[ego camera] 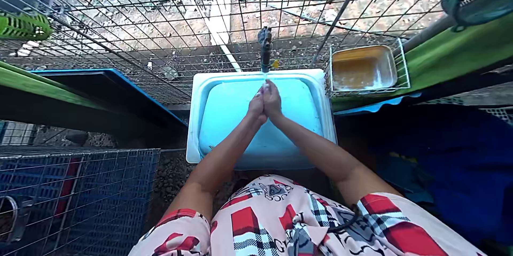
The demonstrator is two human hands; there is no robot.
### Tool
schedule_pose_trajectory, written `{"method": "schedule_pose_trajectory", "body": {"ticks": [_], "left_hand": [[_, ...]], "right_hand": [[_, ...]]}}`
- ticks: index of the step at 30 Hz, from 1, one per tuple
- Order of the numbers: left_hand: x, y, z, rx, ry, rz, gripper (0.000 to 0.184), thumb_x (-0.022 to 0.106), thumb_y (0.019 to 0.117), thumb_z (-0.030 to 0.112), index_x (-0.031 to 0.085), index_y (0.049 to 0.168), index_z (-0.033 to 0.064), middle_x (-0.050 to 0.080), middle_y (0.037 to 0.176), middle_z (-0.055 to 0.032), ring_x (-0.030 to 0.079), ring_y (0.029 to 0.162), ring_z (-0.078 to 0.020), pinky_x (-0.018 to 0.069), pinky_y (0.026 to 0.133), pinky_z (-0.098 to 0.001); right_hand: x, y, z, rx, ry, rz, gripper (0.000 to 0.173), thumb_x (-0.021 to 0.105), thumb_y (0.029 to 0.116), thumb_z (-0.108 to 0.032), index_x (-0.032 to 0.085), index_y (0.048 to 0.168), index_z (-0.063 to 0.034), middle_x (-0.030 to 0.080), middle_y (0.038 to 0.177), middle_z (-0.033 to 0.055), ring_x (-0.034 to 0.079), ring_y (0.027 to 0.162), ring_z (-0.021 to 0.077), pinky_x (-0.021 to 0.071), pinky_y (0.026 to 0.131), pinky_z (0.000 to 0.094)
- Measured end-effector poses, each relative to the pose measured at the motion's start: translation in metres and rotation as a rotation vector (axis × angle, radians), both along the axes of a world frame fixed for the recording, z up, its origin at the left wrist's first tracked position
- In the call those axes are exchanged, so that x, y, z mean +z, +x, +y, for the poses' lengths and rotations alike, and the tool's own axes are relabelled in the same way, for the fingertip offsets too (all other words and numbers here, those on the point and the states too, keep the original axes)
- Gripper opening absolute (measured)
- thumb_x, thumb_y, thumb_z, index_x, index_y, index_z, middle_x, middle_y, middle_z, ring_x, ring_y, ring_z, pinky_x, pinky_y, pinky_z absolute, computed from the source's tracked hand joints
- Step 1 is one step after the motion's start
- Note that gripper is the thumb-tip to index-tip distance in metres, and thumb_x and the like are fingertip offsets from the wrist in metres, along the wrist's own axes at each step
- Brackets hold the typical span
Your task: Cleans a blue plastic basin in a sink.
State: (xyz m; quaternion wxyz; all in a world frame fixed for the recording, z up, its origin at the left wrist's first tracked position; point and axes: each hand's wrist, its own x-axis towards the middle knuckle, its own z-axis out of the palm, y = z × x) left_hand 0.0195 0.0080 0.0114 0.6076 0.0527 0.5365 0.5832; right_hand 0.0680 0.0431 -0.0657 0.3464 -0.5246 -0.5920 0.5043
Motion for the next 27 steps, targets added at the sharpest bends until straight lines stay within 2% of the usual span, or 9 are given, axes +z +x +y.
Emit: {"method": "schedule_pose_trajectory", "body": {"ticks": [4, 7, 10, 13, 17, 20, 22, 25, 27], "left_hand": [[-0.035, -0.004, 0.001, -0.093, 0.037, 0.035, 0.036, 0.039, 0.1111, 0.017, 0.045, 0.144, 0.0054, 0.061, 0.118, -0.0081, 0.06, 0.099, -0.0132, 0.0513, 0.088, -0.0326], [-0.01, -0.015, 0.004, -0.117, -0.033, 0.103, 0.041, 0.033, 0.1115, 0.009, 0.037, 0.151, -0.0007, 0.056, 0.135, -0.0146, 0.057, 0.111, -0.0117, 0.0462, 0.098, -0.0283], [-0.013, 0.006, -0.003, -0.087, 0.011, -0.021, 0.045, 0.036, 0.1082, 0.003, 0.038, 0.153, 0.0063, 0.054, 0.14, -0.0104, 0.057, 0.116, -0.0137, 0.0478, 0.098, -0.0321], [-0.025, 0.015, 0.002, -0.073, 0.019, -0.003, 0.04, 0.037, 0.1099, 0.01, 0.044, 0.149, 0.0066, 0.06, 0.124, -0.0087, 0.059, 0.102, -0.0132, 0.0502, 0.089, -0.0322], [-0.033, -0.002, 0.005, -0.091, -0.039, 0.116, 0.038, 0.034, 0.1128, 0.02, 0.048, 0.144, 0.0043, 0.062, 0.123, -0.0083, 0.06, 0.102, -0.0099, 0.0501, 0.089, -0.0283], [-0.027, 0.011, -0.007, -0.167, 0.044, 0.046, 0.044, 0.041, 0.1083, 0.01, 0.045, 0.152, 0.0117, 0.055, 0.144, -0.0068, 0.058, 0.117, -0.0152, 0.0488, 0.096, -0.0364], [-0.032, 0.012, -0.002, -0.164, 0.037, 0.065, 0.04, 0.042, 0.1085, 0.012, 0.049, 0.148, 0.0119, 0.062, 0.128, -0.0053, 0.06, 0.103, -0.0125, 0.0514, 0.087, -0.0332], [-0.028, 0.001, 0.001, -0.072, -0.052, 0.159, 0.027, 0.036, 0.112, 0.02, 0.056, 0.12, 0.0026, 0.06, 0.093, -0.0032, 0.058, 0.078, -0.0072, 0.051, 0.073, -0.0259], [-0.028, 0.0, -0.007, -0.093, -0.051, 0.134, 0.027, 0.036, 0.1114, 0.019, 0.054, 0.125, 0.0041, 0.061, 0.097, -0.0038, 0.059, 0.081, -0.0082, 0.0518, 0.075, -0.0271]], "right_hand": [[0.017, 0.006, 0.01, -0.065, -0.122, -0.003, 0.043, 0.035, 0.1108, -0.012, 0.046, 0.149, 0.0053, 0.056, 0.141, 0.0303, 0.054, 0.133, 0.0392, 0.0415, 0.113, 0.0516], [0.024, -0.001, -0.038, 0.055, 0.1, -0.049, 0.045, 0.037, 0.1074, -0.006, 0.046, 0.15, 0.0073, 0.034, 0.16, 0.0327, 0.03, 0.151, 0.0461, 0.0208, 0.125, 0.0564], [0.01, 0.016, 0.005, 0.001, 0.018, -0.049, 0.041, 0.035, 0.1086, -0.006, 0.052, 0.144, 0.0076, 0.056, 0.142, 0.0307, 0.053, 0.136, 0.0395, 0.0384, 0.116, 0.0498], [0.012, 0.022, 0.019, -0.069, -0.182, 0.04, 0.042, 0.033, 0.1101, -0.008, 0.05, 0.146, 0.0052, 0.056, 0.141, 0.0297, 0.053, 0.134, 0.0362, 0.0405, 0.113, 0.049], [0.022, 0.015, -0.03, 0.081, 0.095, -0.041, 0.042, 0.038, 0.1051, -0.002, 0.055, 0.143, 0.0067, 0.038, 0.158, 0.0326, 0.031, 0.151, 0.0457, 0.0181, 0.123, 0.0632], [0.011, 0.026, 0.013, -0.047, -0.05, 0.006, 0.038, 0.037, 0.1092, -0.008, 0.059, 0.137, 0.0068, 0.062, 0.135, 0.0292, 0.058, 0.129, 0.037, 0.0431, 0.111, 0.0503], [0.014, 0.027, 0.017, -0.079, -0.133, 0.054, 0.039, 0.036, 0.1102, -0.01, 0.057, 0.138, 0.0068, 0.063, 0.131, 0.0299, 0.06, 0.125, 0.037, 0.045, 0.108, 0.0505], [0.029, 0.016, -0.035, 0.047, 0.07, -0.024, 0.04, 0.038, 0.1054, -0.002, 0.058, 0.139, 0.0073, 0.041, 0.154, 0.0346, 0.034, 0.148, 0.0487, 0.0232, 0.122, 0.0633], [0.029, 0.019, -0.034, 0.09, 0.109, -0.049, 0.04, 0.04, 0.1043, -0.001, 0.059, 0.14, 0.0054, 0.038, 0.157, 0.0348, 0.032, 0.149, 0.0499, 0.0208, 0.122, 0.0643]]}}
